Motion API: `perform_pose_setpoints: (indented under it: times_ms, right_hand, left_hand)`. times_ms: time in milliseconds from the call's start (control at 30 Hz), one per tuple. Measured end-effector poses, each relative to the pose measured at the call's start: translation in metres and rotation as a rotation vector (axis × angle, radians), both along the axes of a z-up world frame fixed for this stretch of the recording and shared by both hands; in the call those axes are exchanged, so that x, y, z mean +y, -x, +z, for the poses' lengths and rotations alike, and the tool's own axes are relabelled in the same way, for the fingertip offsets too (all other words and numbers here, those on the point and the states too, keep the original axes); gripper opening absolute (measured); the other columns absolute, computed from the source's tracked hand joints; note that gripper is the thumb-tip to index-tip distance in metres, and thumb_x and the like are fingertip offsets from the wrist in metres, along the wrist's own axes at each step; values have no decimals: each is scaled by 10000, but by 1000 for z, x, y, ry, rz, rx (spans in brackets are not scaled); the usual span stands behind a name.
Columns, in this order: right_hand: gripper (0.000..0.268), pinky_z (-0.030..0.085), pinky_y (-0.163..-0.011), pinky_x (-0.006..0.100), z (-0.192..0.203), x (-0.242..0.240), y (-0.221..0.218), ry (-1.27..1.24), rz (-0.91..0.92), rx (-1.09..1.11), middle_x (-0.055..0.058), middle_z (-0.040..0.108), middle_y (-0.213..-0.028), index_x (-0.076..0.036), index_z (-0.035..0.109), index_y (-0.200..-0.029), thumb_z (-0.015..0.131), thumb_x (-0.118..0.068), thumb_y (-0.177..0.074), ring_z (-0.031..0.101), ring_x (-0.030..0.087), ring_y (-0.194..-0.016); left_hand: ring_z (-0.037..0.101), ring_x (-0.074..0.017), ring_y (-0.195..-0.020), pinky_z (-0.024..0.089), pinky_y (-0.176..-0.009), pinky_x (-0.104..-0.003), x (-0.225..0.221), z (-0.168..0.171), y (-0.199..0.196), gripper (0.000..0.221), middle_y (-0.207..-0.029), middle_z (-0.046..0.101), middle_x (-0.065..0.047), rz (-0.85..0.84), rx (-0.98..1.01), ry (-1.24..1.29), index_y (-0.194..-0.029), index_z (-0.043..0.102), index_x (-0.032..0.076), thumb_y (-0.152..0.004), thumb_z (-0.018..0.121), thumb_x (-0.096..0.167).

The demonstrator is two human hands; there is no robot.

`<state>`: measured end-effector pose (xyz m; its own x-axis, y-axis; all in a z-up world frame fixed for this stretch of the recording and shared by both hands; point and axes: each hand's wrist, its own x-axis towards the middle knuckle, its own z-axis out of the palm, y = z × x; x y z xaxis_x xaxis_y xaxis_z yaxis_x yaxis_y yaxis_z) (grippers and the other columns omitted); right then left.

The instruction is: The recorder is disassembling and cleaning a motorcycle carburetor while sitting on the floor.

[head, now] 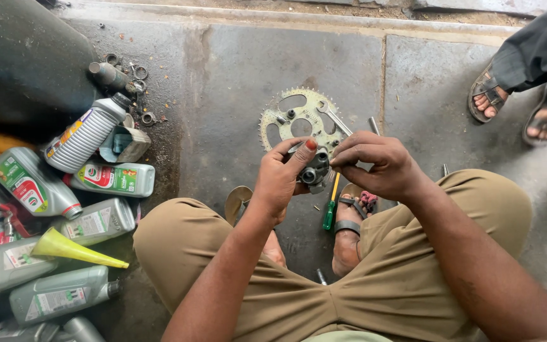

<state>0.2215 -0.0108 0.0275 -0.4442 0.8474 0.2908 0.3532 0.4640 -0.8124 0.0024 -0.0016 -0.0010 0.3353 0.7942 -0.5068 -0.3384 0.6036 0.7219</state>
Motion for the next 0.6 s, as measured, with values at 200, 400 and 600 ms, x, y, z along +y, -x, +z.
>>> perform_pose_setpoints:
  times_ms: [200, 400, 600]
  right_hand:
    - [176, 603, -828, 294, -7, 0, -4, 71, -68, -15, 91, 756, -1039, -25, 742, -1021, 785, 29, -859, 746, 178, -952]
    - [194, 595, -877, 305, -12, 0, -8, 108, -99, 19, 109, 766, -1046, -29, 747, -1004, 760, 63, -833, 746, 194, -991]
    - [191, 599, -870, 309, -10, -1, -6, 87, -116, -13, 114, 772, -1034, -28, 754, -979, 761, 62, -812, 755, 194, -976]
  left_hand:
    - [726, -120, -820, 653, -653, -359, 0, 3, 3, 352, -983, 743, -46, -1, -69, 16, -1234, 677, 52, -973, 649, 286]
    - [720, -115, -835, 648, -659, -359, 0, 2, 3, 336, -1000, 735, -47, 0, -47, 23, -1237, 681, 52, -982, 632, 266]
    - [709, -107, -840, 644, -657, -346, -1, -1, 4, 341, -1012, 728, -33, 20, -63, 14, -1238, 684, 34, -979, 648, 254]
